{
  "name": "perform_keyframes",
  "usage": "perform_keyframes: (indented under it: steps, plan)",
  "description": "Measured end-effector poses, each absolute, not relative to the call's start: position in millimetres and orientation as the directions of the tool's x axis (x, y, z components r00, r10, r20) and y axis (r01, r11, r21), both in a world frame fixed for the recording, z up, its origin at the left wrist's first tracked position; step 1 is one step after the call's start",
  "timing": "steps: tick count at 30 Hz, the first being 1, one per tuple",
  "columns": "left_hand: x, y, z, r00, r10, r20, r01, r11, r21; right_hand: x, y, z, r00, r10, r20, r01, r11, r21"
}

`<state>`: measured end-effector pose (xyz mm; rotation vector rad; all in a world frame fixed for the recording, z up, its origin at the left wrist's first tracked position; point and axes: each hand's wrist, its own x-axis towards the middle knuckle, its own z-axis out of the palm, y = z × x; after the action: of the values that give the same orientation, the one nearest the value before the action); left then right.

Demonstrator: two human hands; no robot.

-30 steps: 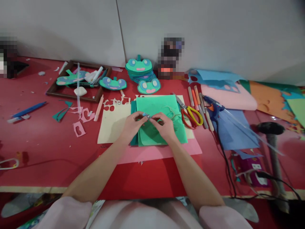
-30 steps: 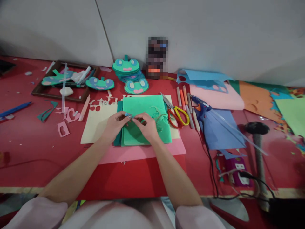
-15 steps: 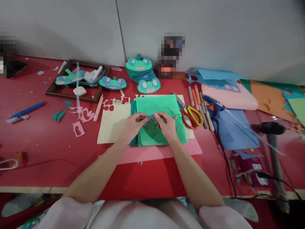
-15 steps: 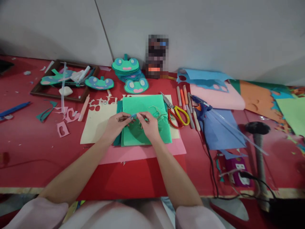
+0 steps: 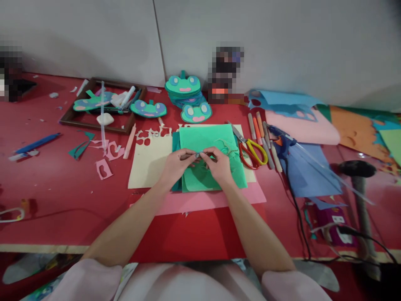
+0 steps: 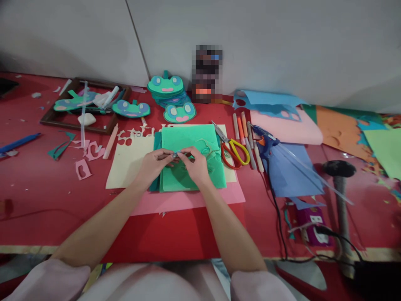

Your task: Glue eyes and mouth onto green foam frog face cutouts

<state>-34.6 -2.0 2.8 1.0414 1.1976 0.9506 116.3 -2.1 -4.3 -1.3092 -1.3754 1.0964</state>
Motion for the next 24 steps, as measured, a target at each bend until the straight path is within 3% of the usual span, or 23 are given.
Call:
perform_keyframes:
  steps: [24]
  plan:
    - [-34.0, -1.4, 3.7, 0.103, 0.969, -0.223, 0.024, 0.222, 0.975, 115.2, -1.4, -1.8, -0.018, 1.0, 0.018, 0.196, 0.021, -0.98]
